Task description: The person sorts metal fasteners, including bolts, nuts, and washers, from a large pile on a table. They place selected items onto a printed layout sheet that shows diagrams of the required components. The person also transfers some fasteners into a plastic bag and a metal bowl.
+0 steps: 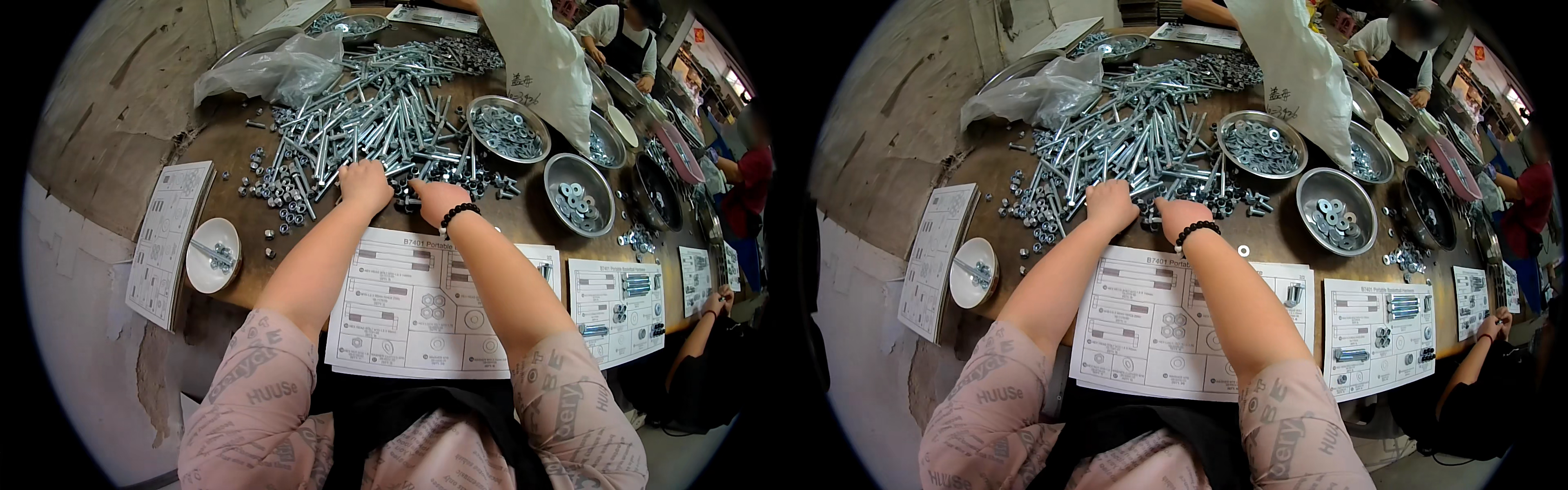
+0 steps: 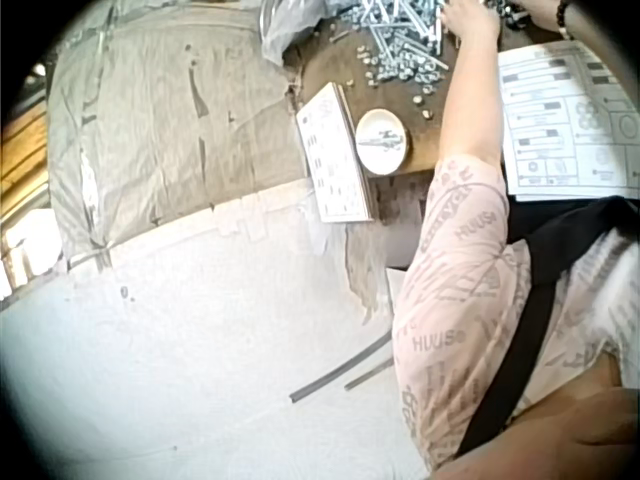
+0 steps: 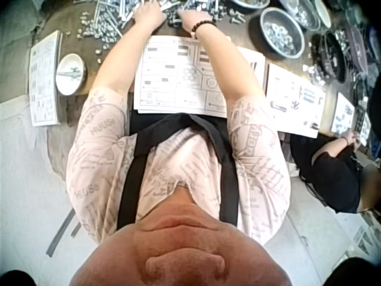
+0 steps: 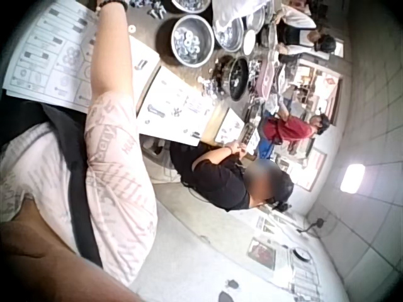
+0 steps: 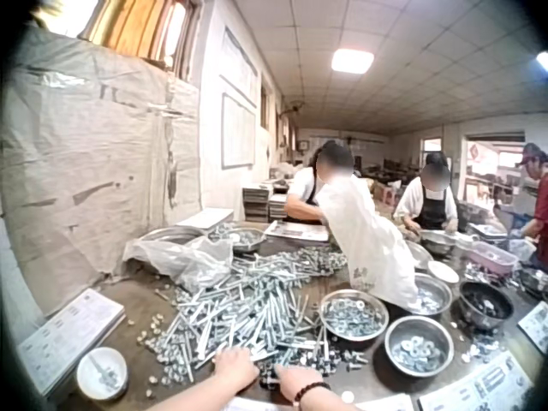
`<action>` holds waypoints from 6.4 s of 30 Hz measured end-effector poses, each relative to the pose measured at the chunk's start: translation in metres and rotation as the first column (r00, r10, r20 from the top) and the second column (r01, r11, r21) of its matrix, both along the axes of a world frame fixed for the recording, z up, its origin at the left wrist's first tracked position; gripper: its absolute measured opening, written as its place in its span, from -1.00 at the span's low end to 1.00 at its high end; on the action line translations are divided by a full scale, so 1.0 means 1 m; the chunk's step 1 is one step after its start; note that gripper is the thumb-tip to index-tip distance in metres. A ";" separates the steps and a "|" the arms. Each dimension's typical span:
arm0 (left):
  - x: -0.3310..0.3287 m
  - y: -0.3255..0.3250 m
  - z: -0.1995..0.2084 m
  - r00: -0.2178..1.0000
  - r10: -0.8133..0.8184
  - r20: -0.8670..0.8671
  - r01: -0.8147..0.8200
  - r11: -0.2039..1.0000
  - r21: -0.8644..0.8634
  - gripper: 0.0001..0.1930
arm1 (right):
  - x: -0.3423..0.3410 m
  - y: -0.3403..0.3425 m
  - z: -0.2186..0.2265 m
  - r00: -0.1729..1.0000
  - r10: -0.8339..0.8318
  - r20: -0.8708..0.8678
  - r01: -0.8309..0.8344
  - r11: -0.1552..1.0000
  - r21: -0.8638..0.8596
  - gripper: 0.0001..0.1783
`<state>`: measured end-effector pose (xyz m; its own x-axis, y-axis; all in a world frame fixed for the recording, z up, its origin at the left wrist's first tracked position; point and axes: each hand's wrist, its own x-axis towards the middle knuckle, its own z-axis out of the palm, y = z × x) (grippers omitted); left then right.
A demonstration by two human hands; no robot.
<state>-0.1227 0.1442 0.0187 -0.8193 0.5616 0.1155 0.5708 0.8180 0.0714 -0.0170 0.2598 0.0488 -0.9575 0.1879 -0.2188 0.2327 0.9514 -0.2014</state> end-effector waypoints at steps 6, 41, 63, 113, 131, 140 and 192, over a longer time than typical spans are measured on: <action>0.001 0.006 0.017 0.994 -0.054 0.098 0.067 0.987 -0.143 -0.79 | 0.004 0.001 0.005 0.995 0.048 0.089 -0.050 0.998 0.024 -0.63; 0.138 -0.010 0.021 0.660 -0.741 -0.124 0.752 0.650 0.113 -0.77 | 0.145 0.066 0.035 0.553 -0.479 -0.682 0.145 0.861 -0.487 -0.76; 0.134 -0.031 0.027 0.616 -0.704 0.353 0.554 0.706 0.441 -0.54 | 0.172 0.012 0.005 0.665 -0.173 -0.726 -0.095 0.945 -0.313 -0.80; 0.111 -0.013 0.007 0.899 -0.419 0.125 0.313 0.817 0.483 -0.59 | 0.176 0.046 -0.010 0.591 -0.744 -0.312 -0.014 0.377 -0.926 -0.64; 0.072 -0.009 0.006 0.907 -0.374 0.194 0.312 0.905 0.289 -0.65 | 0.064 0.029 -0.026 0.950 -0.227 -0.216 0.200 0.970 -0.140 -0.68; 0.072 -0.014 0.012 0.807 -0.510 0.297 0.415 0.848 0.330 -0.63 | 0.072 0.034 -0.029 0.932 -0.192 -0.309 0.134 0.971 -0.198 -0.78; 0.177 0.005 0.013 0.683 -0.713 0.159 0.464 0.592 0.659 -0.73 | 0.287 0.047 0.036 0.896 -0.311 -0.318 0.143 0.879 -0.454 -0.75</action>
